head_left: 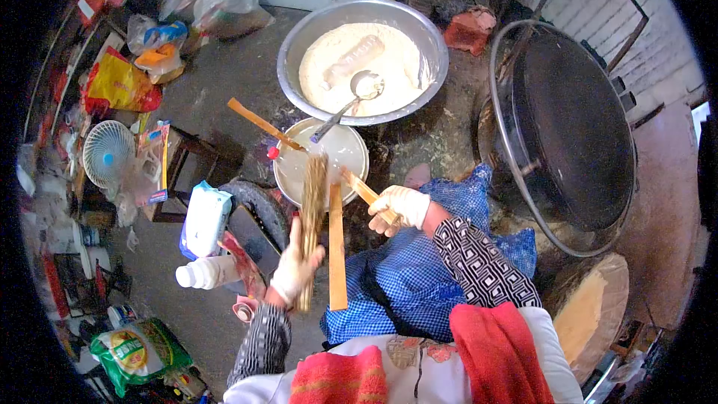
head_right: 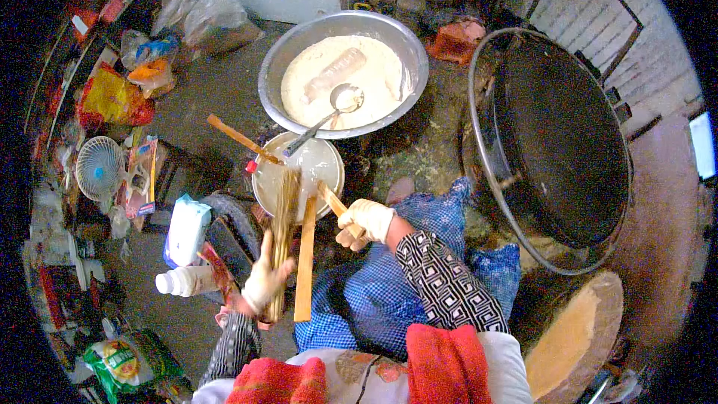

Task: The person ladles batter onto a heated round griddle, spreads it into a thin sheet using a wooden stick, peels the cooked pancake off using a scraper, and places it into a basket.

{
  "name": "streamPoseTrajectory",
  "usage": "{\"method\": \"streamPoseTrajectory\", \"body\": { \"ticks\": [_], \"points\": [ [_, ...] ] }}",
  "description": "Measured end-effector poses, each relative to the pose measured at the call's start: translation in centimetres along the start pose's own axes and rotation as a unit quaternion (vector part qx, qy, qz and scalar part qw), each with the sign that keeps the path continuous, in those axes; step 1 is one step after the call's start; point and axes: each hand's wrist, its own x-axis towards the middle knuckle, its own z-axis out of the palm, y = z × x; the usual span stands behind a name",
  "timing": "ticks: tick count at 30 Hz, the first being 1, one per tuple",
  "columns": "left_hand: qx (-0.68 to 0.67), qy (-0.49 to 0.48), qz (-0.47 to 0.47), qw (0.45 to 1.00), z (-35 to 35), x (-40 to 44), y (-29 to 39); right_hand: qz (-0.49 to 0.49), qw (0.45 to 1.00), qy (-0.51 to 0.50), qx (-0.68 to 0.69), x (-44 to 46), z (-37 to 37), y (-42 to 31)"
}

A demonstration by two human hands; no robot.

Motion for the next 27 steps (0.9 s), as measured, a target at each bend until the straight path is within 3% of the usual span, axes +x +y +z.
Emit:
{"method": "streamPoseTrajectory", "body": {
  "ticks": [1,4,5,6,8,9,11,13,15,17,19,21,22,23,24,25,26,27],
  "points": [
    [-0.019,-0.008,0.066,0.998,0.7,-1.6,-1.5,-0.001,1.0,0.014,-0.003,0.2,0.1,0.2],
    [-0.108,-0.067,0.129,0.983,4.1,-5.4,-0.9,-0.034,0.999,-0.005,0.02,-0.4,0.7,3.4],
    [-0.03,-0.059,0.184,0.981,6.0,-4.0,-0.1,-0.065,0.998,-0.008,0.013,-0.8,-0.5,3.1],
    [-0.07,-0.051,0.19,0.978,7.9,-1.6,1.5,-0.122,0.987,0.068,-0.083,-3.0,0.3,1.0],
    [-0.078,-0.033,0.167,0.982,8.9,1.2,2.6,-0.139,0.986,0.08,-0.032,-5.5,1.9,0.6],
    [-0.07,0.011,0.224,0.972,9.8,3.0,1.7,-0.168,0.98,0.099,-0.042,-7.5,2.3,0.9],
    [-0.031,0.008,0.149,0.988,9.6,4.6,2.0,-0.14,0.99,0.013,0.021,-12.2,2.3,1.0],
    [-0.024,0.003,0.151,0.988,8.8,5.4,2.6,-0.142,0.99,0.017,0.017,-14.4,1.6,1.6],
    [0.08,-0.015,0.142,0.986,8.7,3.5,4.0,-0.122,0.991,0.033,0.036,-14.6,0.2,2.0],
    [0.121,-0.096,0.115,0.981,7.9,0.5,7.4,-0.153,0.987,0.021,-0.036,-12.0,-1.6,2.4],
    [0.119,-0.082,0.13,0.981,8.3,0.5,6.3,-0.119,0.991,0.037,-0.05,-11.2,-1.5,1.8],
    [0.175,-0.036,0.067,0.982,8.3,2.0,6.2,-0.222,0.946,0.095,-0.215,-11.5,-0.6,3.4],
    [0.157,-0.001,0.085,0.984,8.4,4.3,3.9,-0.285,0.923,0.087,-0.242,-12.2,-0.3,4.8],
    [0.181,0.022,0.041,0.982,7.3,4.9,4.8,-0.117,0.968,0.067,-0.209,-17.7,2.0,2.3],
    [0.141,0.045,0.089,0.985,6.4,5.8,3.3,-0.08,0.955,0.082,-0.274,-20.6,2.9,1.7],
    [0.1,0.07,0.14,0.983,5.5,6.3,3.1,-0.044,0.936,0.097,-0.336,-22.2,2.8,1.5],
    [0.109,0.089,0.135,0.981,5.3,5.7,3.1,-0.164,0.808,0.184,-0.535,-22.0,1.1,3.5],
    [0.118,0.107,0.133,0.978,4.8,4.4,4.5,-0.269,0.618,0.259,-0.692,-21.6,-0.3,5.5]
  ]
}}
